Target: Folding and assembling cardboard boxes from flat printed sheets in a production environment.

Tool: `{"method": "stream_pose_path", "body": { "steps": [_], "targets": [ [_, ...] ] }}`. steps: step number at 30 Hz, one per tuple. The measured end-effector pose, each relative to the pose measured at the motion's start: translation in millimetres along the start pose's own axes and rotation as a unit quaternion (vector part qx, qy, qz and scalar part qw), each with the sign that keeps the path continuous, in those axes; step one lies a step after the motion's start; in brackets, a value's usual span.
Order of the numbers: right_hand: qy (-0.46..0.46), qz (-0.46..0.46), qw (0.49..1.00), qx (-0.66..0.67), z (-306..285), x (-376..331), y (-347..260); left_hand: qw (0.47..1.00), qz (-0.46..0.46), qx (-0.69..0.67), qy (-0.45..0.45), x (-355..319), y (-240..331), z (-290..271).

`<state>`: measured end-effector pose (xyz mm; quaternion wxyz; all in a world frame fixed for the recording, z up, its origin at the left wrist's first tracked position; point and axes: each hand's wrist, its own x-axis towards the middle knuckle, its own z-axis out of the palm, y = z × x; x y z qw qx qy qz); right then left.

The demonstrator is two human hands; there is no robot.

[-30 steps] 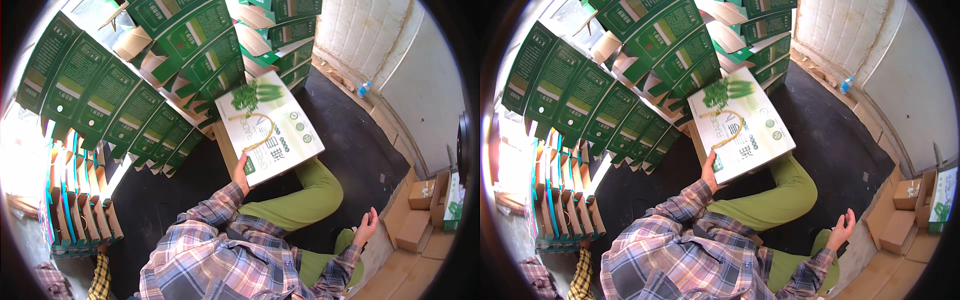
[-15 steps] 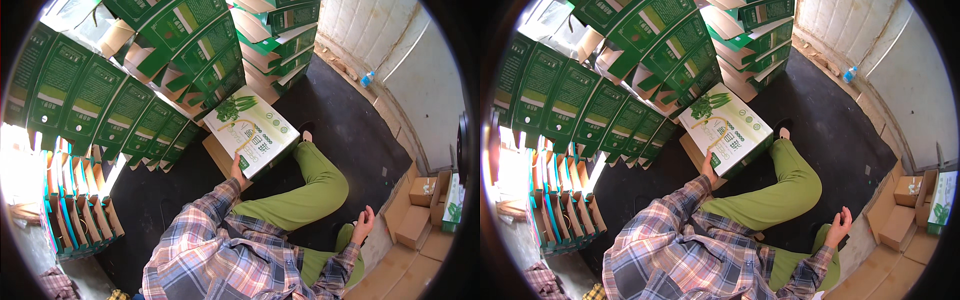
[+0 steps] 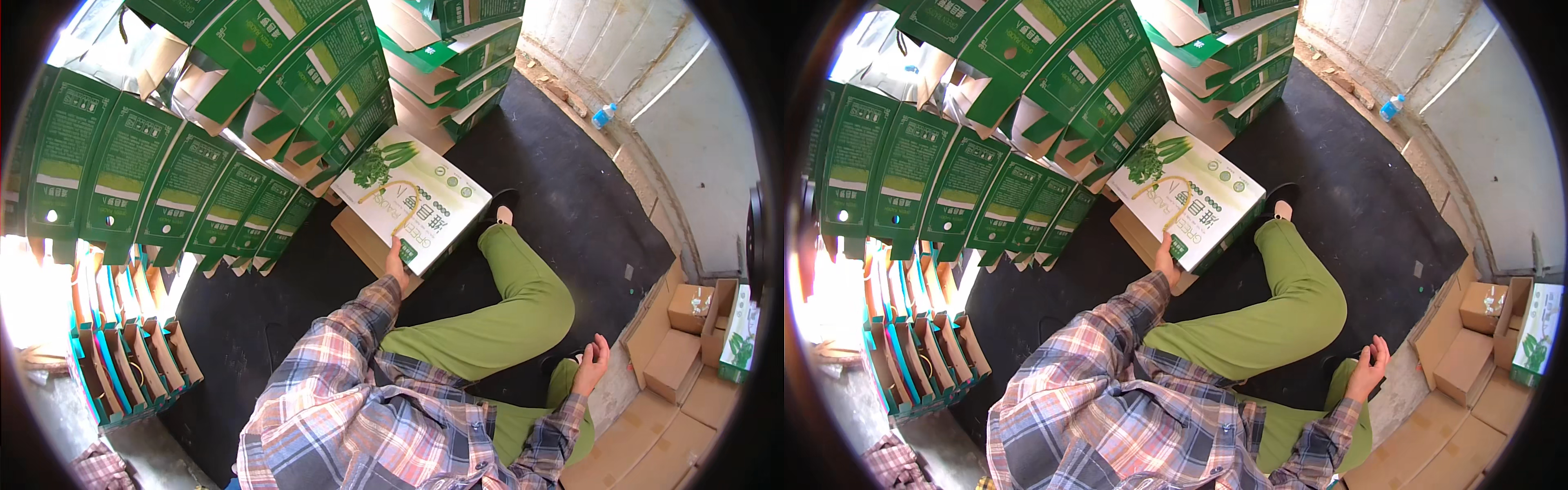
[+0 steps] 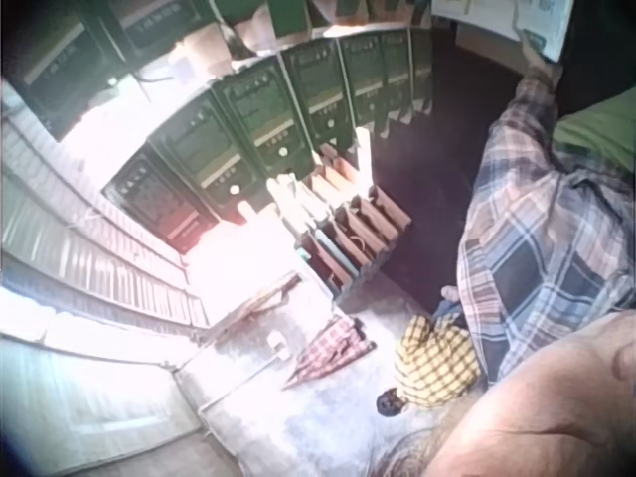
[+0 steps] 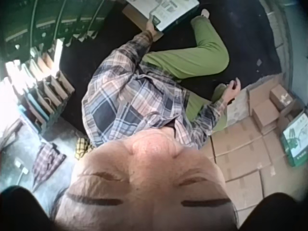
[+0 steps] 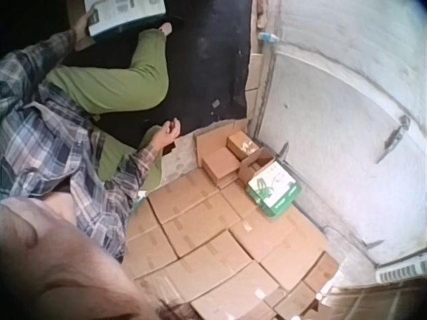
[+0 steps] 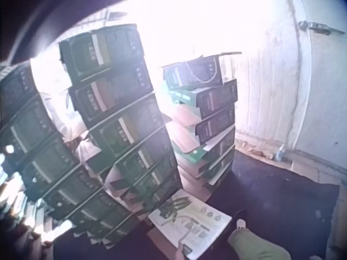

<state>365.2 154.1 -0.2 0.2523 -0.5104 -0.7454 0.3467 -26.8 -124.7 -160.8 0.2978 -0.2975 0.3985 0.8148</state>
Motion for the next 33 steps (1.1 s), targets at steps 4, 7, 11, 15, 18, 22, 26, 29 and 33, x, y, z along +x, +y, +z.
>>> {"method": "stream_pose_path", "body": {
  "steps": [4,7,11,15,18,22,26,29,33],
  "targets": [
    [-0.012,0.008,1.000,0.015,0.5,2.2,7.7,0.997,-0.012,-0.034,-0.063,-23.6,12.6,-52.0],
    [-0.018,0.013,1.000,0.005,0.2,-0.2,8.1,0.997,-0.024,-0.047,-0.052,-54.7,31.6,-52.9],
    [-0.018,-0.009,1.000,-0.005,-0.9,3.0,13.5,0.994,-0.073,-0.035,-0.079,-81.1,54.6,-51.0],
    [-0.011,-0.008,1.000,0.003,-1.6,2.0,14.5,0.993,-0.098,0.065,-0.022,-88.1,91.2,-30.7],
    [-0.022,-0.021,1.000,0.001,-2.6,3.5,21.9,0.988,-0.121,0.092,-0.025,-83.4,111.5,-30.8],
    [-0.015,-0.024,0.999,0.020,-9.3,0.1,13.5,0.988,-0.075,0.126,-0.043,-74.9,101.0,-68.5],
    [-0.041,0.040,0.998,0.013,-5.8,-3.2,27.2,0.984,-0.063,0.163,-0.021,-71.4,88.9,-89.9],
    [-0.038,0.050,0.998,0.020,-12.7,-6.5,31.1,0.992,-0.062,0.101,-0.042,-78.6,82.3,-54.0],
    [-0.051,0.057,0.997,0.024,-10.1,-8.8,23.8,0.984,-0.076,0.157,-0.046,-97.2,93.6,-15.8]
  ]
}}
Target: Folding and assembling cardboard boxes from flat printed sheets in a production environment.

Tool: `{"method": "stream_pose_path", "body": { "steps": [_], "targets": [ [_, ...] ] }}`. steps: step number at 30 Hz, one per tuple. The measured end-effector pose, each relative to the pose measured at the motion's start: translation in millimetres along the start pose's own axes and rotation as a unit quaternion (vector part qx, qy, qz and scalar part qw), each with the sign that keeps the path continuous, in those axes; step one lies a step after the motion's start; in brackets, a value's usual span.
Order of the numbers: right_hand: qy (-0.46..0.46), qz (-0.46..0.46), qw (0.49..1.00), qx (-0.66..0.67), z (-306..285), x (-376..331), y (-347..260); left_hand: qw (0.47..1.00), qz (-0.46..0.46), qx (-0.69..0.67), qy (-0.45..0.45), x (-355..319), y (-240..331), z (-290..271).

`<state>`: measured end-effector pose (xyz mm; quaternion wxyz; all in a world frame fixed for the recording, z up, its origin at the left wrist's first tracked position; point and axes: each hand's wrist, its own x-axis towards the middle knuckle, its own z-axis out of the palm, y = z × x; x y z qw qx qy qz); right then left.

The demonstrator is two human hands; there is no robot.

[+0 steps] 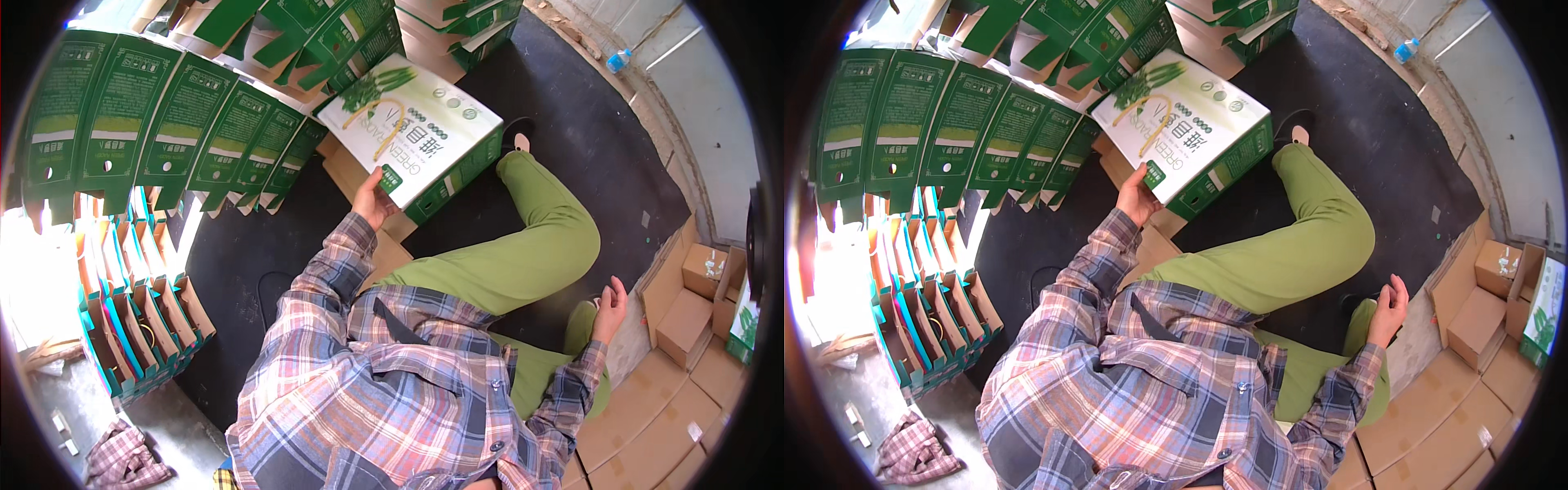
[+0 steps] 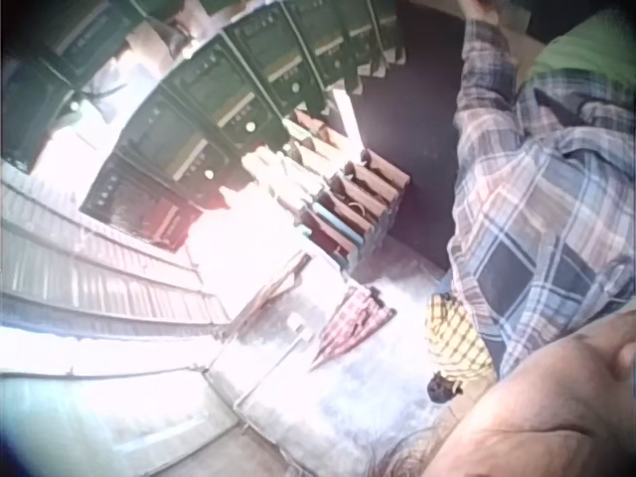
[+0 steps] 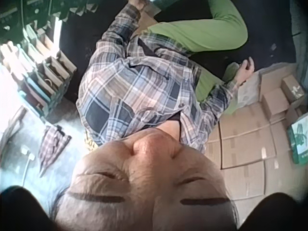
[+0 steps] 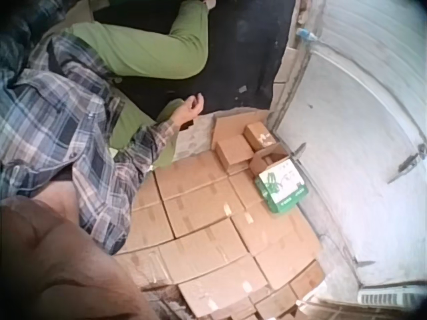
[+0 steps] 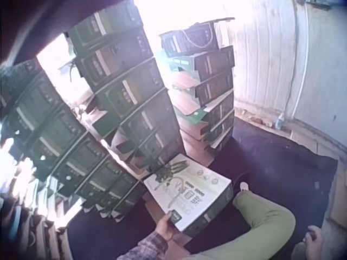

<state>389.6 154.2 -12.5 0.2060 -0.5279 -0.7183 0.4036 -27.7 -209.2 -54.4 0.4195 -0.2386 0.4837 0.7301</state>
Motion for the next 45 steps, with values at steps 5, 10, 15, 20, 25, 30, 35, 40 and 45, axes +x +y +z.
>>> {"method": "stream_pose_path", "body": {
  "steps": [5,10,15,20,25,30,35,40,45],
  "targets": [
    [-0.007,-0.008,1.000,0.009,-3.1,-1.2,4.4,0.996,0.056,0.068,-0.030,-6.9,-1.4,-10.4],
    [-0.014,0.038,0.999,0.015,-9.6,-8.2,7.6,0.959,0.128,0.252,-0.010,-2.1,-1.0,-34.7],
    [0.036,0.028,0.996,0.073,-27.5,-31.9,-31.6,0.952,0.156,0.258,0.043,7.9,-8.9,-41.3],
    [0.262,-0.096,0.960,0.002,-110.0,-96.6,-76.8,0.972,0.078,0.214,0.054,32.3,-6.4,-72.7],
    [0.294,0.337,0.894,-0.019,-141.3,-210.1,112.0,0.977,0.108,0.179,0.037,48.1,-32.2,-63.6],
    [-0.149,0.365,0.914,0.096,33.9,-270.5,151.4,0.979,0.124,0.163,0.002,42.5,-15.8,-110.6],
    [-0.523,0.260,0.786,0.202,97.5,-193.5,88.2,0.962,0.150,0.205,0.098,36.0,6.8,-143.2],
    [-0.688,0.235,0.623,0.289,135.7,-128.9,70.4,0.939,0.171,0.264,0.143,7.5,9.9,-92.2],
    [-0.740,0.239,0.543,0.315,168.4,-101.1,53.3,0.928,0.182,0.282,0.164,14.5,11.9,-80.8]
  ]
}}
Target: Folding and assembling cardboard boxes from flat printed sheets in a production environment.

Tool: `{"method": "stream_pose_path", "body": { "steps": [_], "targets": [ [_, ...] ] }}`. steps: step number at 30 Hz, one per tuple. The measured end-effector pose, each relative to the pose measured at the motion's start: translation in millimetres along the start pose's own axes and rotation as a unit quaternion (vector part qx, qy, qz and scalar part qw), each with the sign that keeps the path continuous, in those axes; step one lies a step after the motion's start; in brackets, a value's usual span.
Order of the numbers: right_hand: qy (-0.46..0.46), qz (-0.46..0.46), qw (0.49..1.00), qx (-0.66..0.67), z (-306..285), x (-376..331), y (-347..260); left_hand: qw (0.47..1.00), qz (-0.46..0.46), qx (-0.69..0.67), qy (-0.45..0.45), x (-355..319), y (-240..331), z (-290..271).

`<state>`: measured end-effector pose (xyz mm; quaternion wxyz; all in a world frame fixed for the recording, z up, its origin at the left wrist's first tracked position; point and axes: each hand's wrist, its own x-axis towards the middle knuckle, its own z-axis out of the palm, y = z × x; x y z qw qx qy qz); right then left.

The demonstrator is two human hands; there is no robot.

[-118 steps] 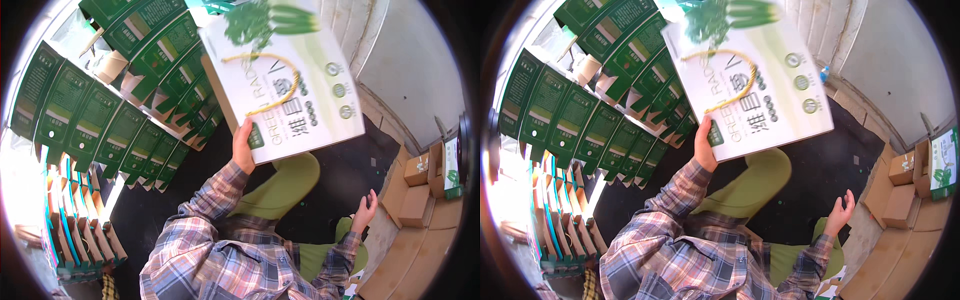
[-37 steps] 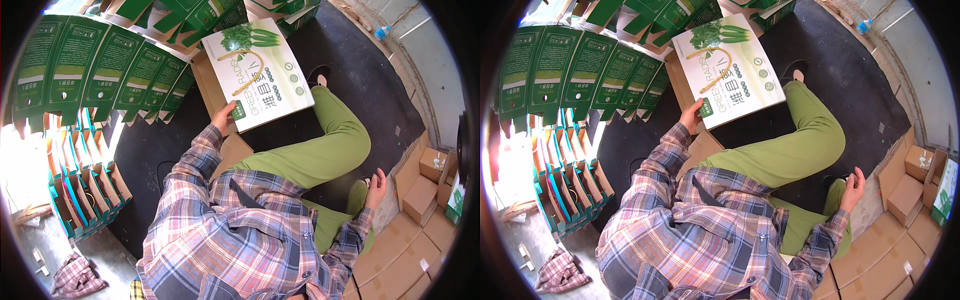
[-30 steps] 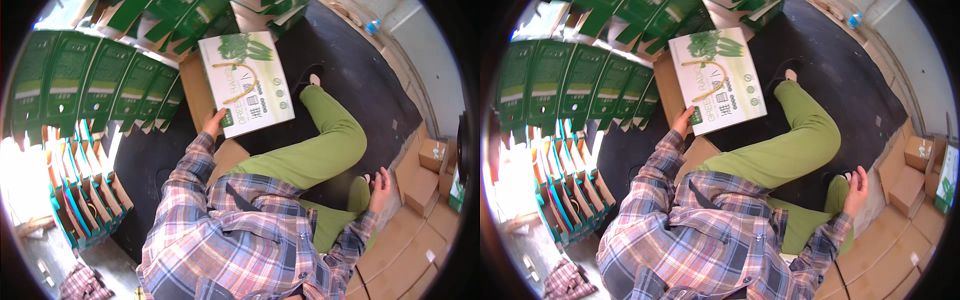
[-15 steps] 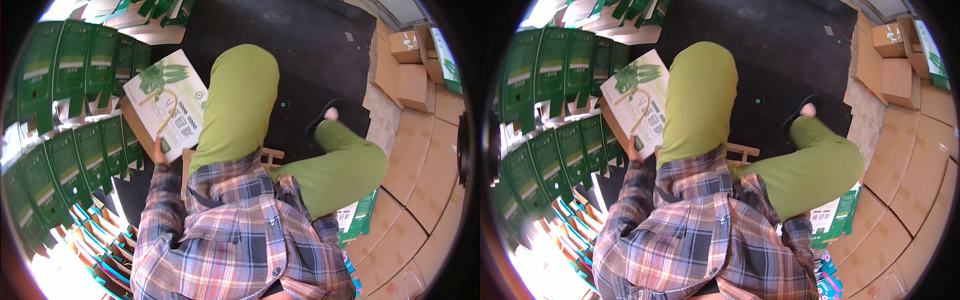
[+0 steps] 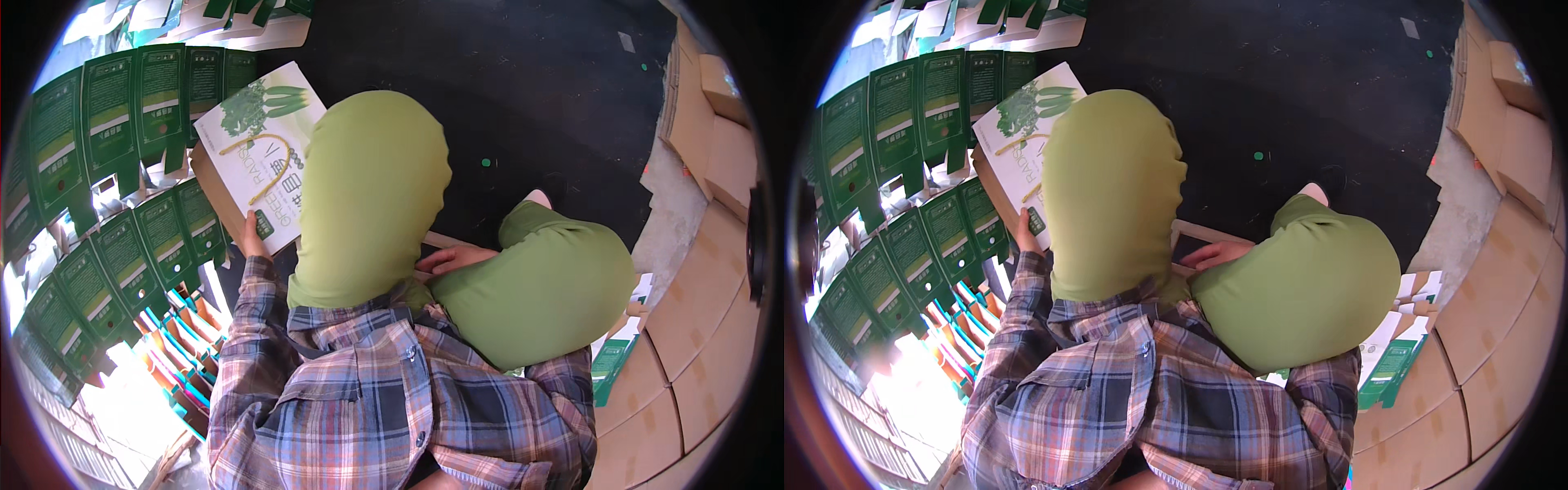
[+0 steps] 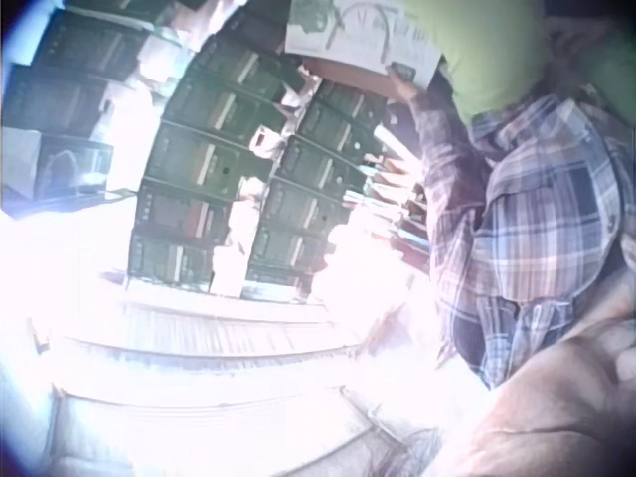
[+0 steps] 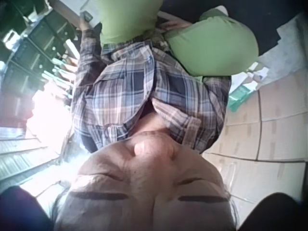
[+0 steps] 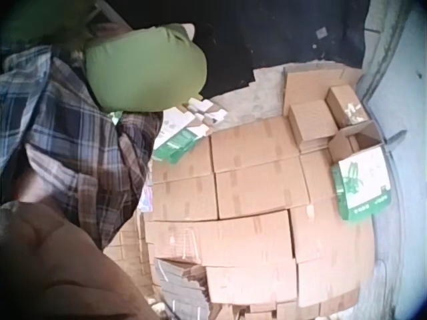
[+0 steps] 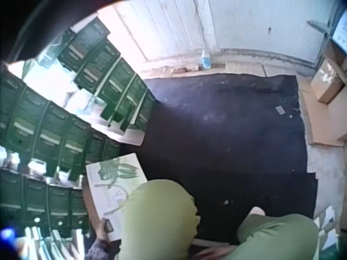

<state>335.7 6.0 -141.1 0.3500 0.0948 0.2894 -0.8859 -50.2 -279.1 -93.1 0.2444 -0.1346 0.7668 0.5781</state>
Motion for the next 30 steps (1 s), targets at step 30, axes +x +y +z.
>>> {"method": "stream_pose_path", "body": {
  "steps": [30],
  "targets": [
    [0.099,-0.073,0.920,-0.371,13.3,4.6,25.3,0.986,-0.085,0.088,0.109,-34.3,29.6,-13.5]
  ]
}}
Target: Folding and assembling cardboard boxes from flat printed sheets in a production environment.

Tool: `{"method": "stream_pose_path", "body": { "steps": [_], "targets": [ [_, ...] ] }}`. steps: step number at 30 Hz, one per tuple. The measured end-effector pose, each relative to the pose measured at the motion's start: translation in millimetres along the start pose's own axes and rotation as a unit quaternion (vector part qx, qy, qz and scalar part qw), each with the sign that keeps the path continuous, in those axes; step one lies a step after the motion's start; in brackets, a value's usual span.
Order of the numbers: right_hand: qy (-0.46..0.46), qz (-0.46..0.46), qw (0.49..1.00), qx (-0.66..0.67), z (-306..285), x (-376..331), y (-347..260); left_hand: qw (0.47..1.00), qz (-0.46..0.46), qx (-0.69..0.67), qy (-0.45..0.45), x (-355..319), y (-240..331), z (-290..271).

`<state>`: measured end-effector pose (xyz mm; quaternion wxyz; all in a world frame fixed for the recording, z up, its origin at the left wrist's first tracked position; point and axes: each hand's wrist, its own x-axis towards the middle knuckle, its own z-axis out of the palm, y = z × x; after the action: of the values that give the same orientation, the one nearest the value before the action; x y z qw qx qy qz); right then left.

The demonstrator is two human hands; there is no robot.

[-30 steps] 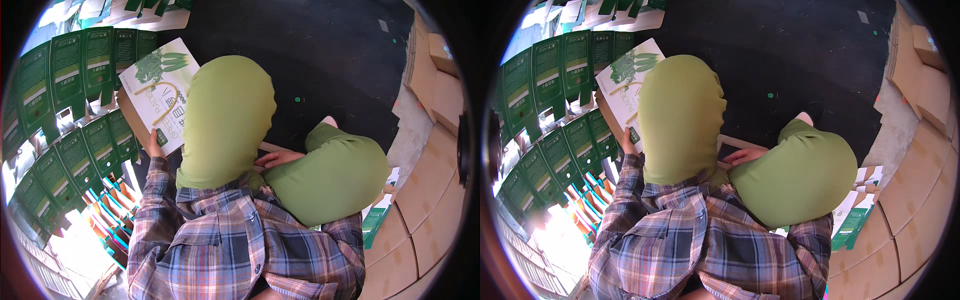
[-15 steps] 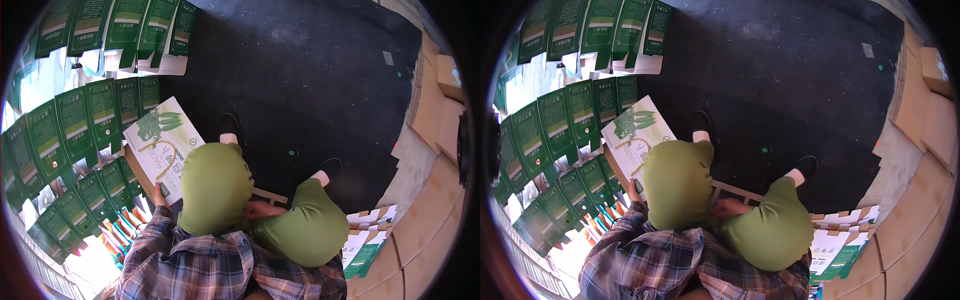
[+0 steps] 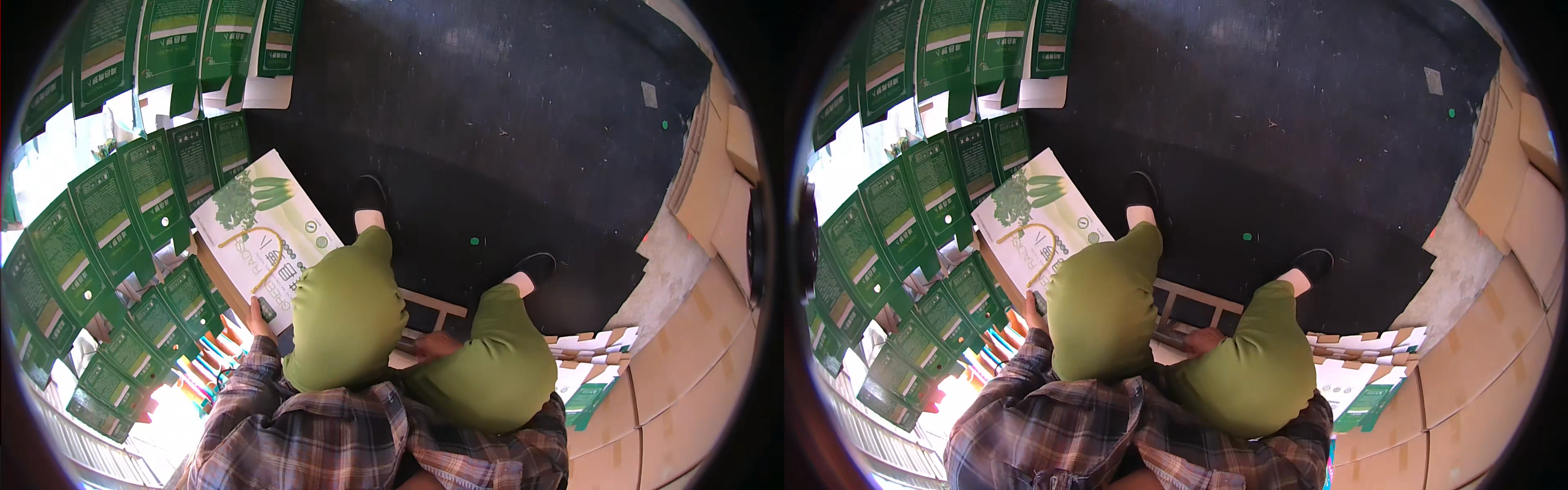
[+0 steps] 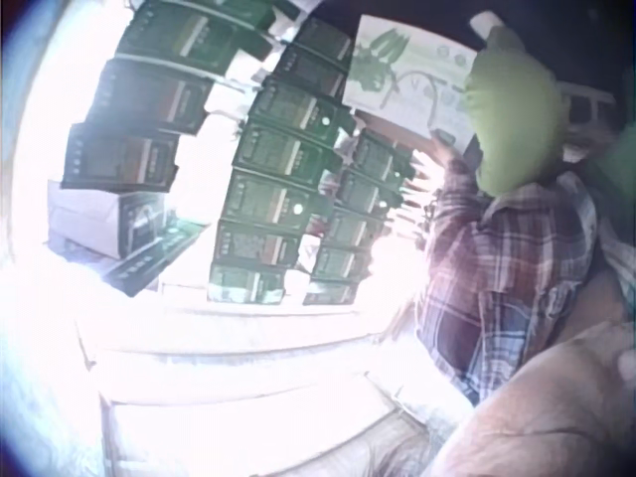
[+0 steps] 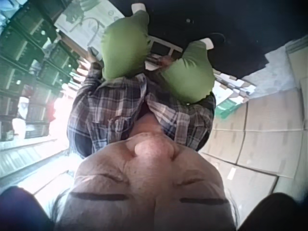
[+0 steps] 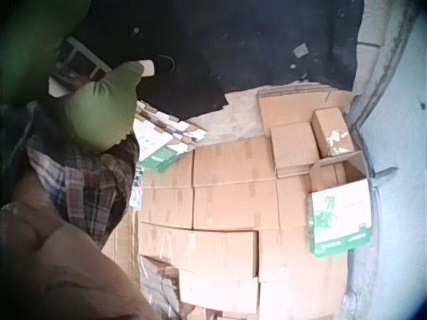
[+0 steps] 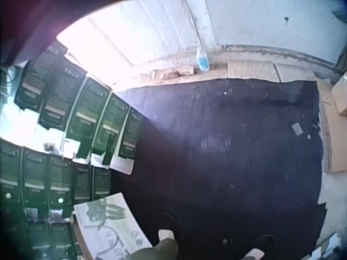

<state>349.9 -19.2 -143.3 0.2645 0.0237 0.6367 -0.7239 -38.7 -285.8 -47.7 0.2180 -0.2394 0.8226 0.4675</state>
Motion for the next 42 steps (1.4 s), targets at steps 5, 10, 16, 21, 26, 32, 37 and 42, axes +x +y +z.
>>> {"method": "stream_pose_path", "body": {
  "steps": [5,10,16,21,26,32,37,42],
  "targets": [
    [0.092,-0.033,0.993,0.060,-13.2,-19.0,-2.5,0.999,0.026,0.013,0.028,-6.3,9.2,3.5],
    [0.044,-0.014,0.991,0.129,-8.1,-31.6,25.4,0.997,0.063,0.037,0.028,-26.3,14.7,30.0],
    [0.037,0.069,0.992,0.104,-3.6,-56.2,20.1,0.983,0.173,0.055,0.004,-22.2,2.4,27.6],
    [0.044,0.124,0.988,0.080,0.4,-70.7,9.6,0.962,0.238,0.133,0.013,-7.9,-26.4,-24.9],
    [0.067,0.161,0.983,0.061,3.6,-91.3,-0.2,0.928,0.278,0.225,0.106,-30.2,-73.2,-48.4],
    [0.109,0.200,0.973,0.047,-0.3,-114.5,-11.2,0.966,0.210,0.060,0.136,-29.7,-125.7,-71.8],
    [0.149,0.226,0.962,0.042,-1.5,-129.8,-24.7,0.972,0.175,-0.064,0.143,-40.2,-156.6,-79.4],
    [0.176,0.246,0.952,0.040,0.1,-131.9,-35.9,0.969,0.150,-0.162,0.109,-36.8,-172.3,-79.8]
  ]
}}
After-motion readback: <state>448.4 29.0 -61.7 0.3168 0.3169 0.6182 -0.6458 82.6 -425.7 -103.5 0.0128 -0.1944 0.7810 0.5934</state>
